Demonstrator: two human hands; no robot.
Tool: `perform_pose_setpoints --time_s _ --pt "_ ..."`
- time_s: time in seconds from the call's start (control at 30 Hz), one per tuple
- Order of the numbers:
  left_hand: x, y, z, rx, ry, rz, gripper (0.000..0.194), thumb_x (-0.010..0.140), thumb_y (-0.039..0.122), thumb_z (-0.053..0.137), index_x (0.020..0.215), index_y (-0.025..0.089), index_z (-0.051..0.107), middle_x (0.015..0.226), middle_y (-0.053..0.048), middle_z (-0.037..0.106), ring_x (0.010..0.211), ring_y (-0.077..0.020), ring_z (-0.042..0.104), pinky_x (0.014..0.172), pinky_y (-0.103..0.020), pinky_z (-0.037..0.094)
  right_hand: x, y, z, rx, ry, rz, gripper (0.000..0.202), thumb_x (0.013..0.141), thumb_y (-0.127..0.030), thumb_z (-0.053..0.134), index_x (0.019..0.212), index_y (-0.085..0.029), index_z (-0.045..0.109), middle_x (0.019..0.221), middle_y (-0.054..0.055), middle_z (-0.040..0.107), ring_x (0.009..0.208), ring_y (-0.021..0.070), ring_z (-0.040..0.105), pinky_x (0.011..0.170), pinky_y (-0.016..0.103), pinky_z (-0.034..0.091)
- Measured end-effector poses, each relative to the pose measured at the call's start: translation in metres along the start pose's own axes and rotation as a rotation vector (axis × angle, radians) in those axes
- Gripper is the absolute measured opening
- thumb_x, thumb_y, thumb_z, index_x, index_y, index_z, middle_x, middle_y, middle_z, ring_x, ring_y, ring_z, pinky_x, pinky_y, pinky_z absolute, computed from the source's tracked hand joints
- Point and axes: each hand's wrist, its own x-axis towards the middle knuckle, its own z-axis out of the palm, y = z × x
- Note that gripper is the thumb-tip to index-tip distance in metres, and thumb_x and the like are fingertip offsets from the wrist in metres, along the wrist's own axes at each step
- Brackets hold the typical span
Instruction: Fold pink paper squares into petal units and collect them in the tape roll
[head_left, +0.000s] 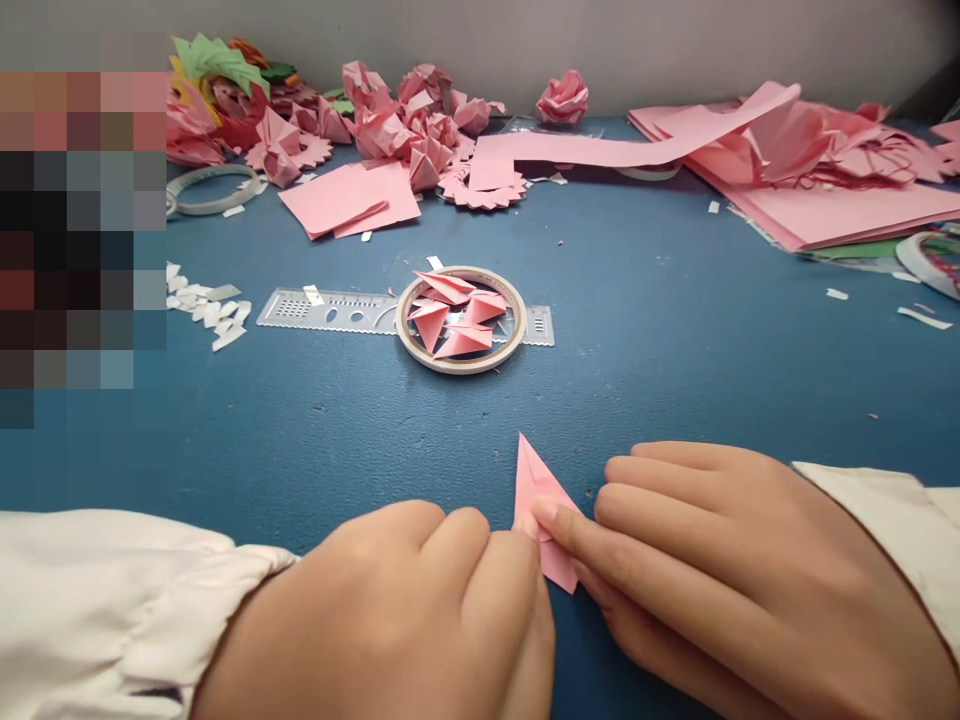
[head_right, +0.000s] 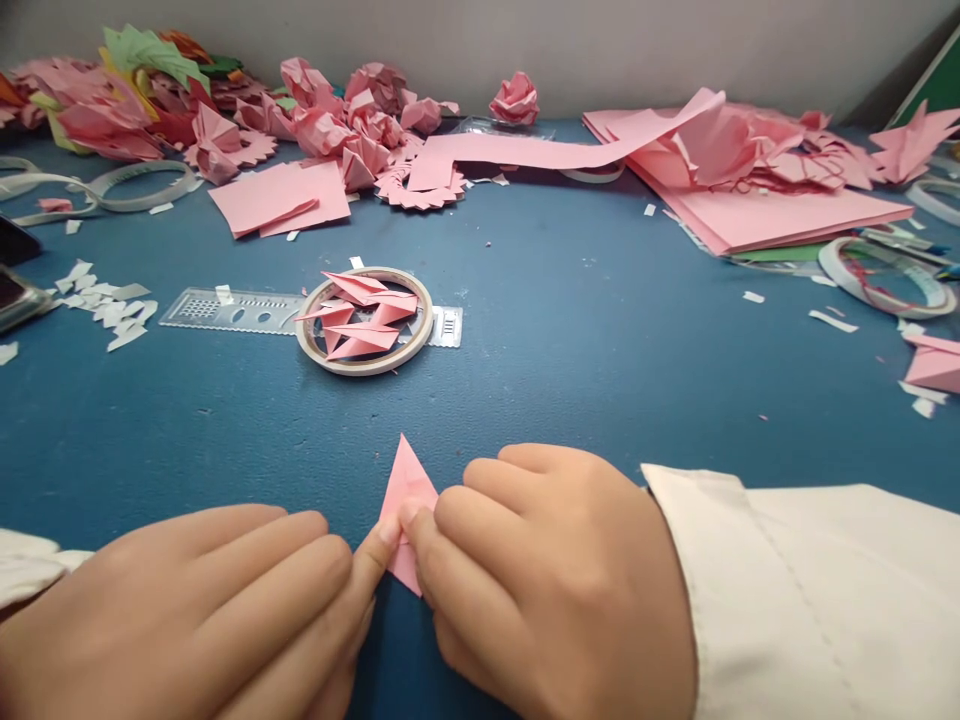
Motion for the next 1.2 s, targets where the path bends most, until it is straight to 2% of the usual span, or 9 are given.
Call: perform_pose_setpoints --time_s 0.1,0.23,0.3,0.4,0.53,0.8,0.97,1.07,1.2 --pt "0.007 -0.004 -0.004 -0.001 -0.010 0.020 0.031 0.093 0.004 0.061 0.071 0.025 0.062 0.068 0.000 0.064 0.059 -0.0205 0.057 0.054 -0.039 0.050 -0.012 -0.004 0.003 -0.030 0.027 0.036 0.029 0.114 -0.050 0.070 0.109 -0.024 0.081 0.078 0.004 0.062 0.072 0.0229 0.059 0.063 0.037 0.052" --pt "0.017 -0.016 -0.014 -0.055 -0.092 0.006 0.010 0.102 0.031 0.076 0.095 0.025 0.080 0.075 -0.003 0.072 0.068 -0.0230 0.069 0.063 -0.036 0.065 -0.015 -0.006 0.005 -0.039 0.042 0.051 0.036 0.115 -0.057 0.068 0.112 -0.024 0.083 0.078 0.005 0.063 0.072 0.0232 0.059 0.062 0.036 0.053" --pt "0.020 -0.021 -0.014 -0.064 -0.082 -0.007 0.018 0.103 0.040 0.075 0.104 0.025 0.084 0.075 -0.004 0.073 0.070 -0.0247 0.072 0.065 -0.037 0.068 -0.009 -0.005 0.003 -0.033 0.040 0.051 0.031 0.116 -0.051 0.069 0.111 -0.024 0.083 0.077 0.004 0.063 0.071 0.0223 0.059 0.061 0.036 0.052" --pt "0.021 -0.026 -0.008 -0.077 -0.096 -0.005 0.025 0.104 0.044 0.074 0.111 0.024 0.086 0.076 -0.005 0.074 0.071 -0.0253 0.073 0.066 -0.038 0.069 0.006 -0.001 0.000 -0.005 0.024 0.019 0.023 0.118 -0.025 0.064 0.107 -0.021 0.083 0.075 0.002 0.064 0.065 0.0184 0.057 0.057 0.034 0.048" --pt "0.021 -0.033 0.002 -0.079 -0.104 0.000 0.028 0.105 0.044 0.073 0.118 0.024 0.087 0.077 -0.006 0.076 0.072 -0.0255 0.075 0.067 -0.037 0.069 0.019 0.003 -0.002 0.032 0.017 -0.034 0.041 0.117 -0.001 0.049 0.093 -0.014 0.080 0.070 -0.002 0.063 0.061 0.0149 0.050 0.053 0.035 0.044" --pt "0.019 -0.051 -0.003 -0.068 -0.133 0.006 0.036 0.104 0.039 0.073 0.132 0.023 0.087 0.079 -0.006 0.080 0.072 -0.0253 0.078 0.068 -0.036 0.068 0.014 0.003 -0.002 0.025 -0.004 -0.054 0.038 0.115 -0.002 0.050 0.091 -0.016 0.076 0.073 -0.002 0.062 0.065 0.0169 0.049 0.057 0.036 0.045" --pt "0.022 -0.071 -0.014 -0.091 -0.178 0.085 0.038 0.106 0.026 0.068 0.141 0.020 0.083 0.080 -0.003 0.083 0.067 -0.0226 0.077 0.060 -0.033 0.062 0.013 0.005 -0.006 0.033 -0.033 -0.082 0.030 0.115 -0.004 0.053 0.099 -0.016 0.075 0.078 -0.001 0.063 0.068 0.0172 0.050 0.060 0.037 0.046" --pt "0.026 -0.081 -0.019 -0.125 -0.258 0.239 0.041 0.115 0.014 0.052 0.147 0.007 0.076 0.082 -0.001 0.083 0.061 -0.0216 0.074 0.051 -0.039 0.053 0.007 0.006 -0.005 0.029 -0.041 -0.076 0.020 0.115 -0.011 0.060 0.109 -0.016 0.078 0.079 0.000 0.064 0.068 0.0175 0.054 0.061 0.035 0.048" --pt "0.028 -0.081 -0.023 -0.138 -0.296 0.306 0.045 0.122 0.012 0.040 0.153 -0.005 0.068 0.078 0.000 0.078 0.059 -0.0226 0.068 0.050 -0.044 0.048 -0.012 0.004 0.000 -0.029 -0.016 0.006 0.023 0.116 -0.042 0.069 0.120 -0.023 0.081 0.081 0.004 0.066 0.072 0.0218 0.062 0.063 0.036 0.055"
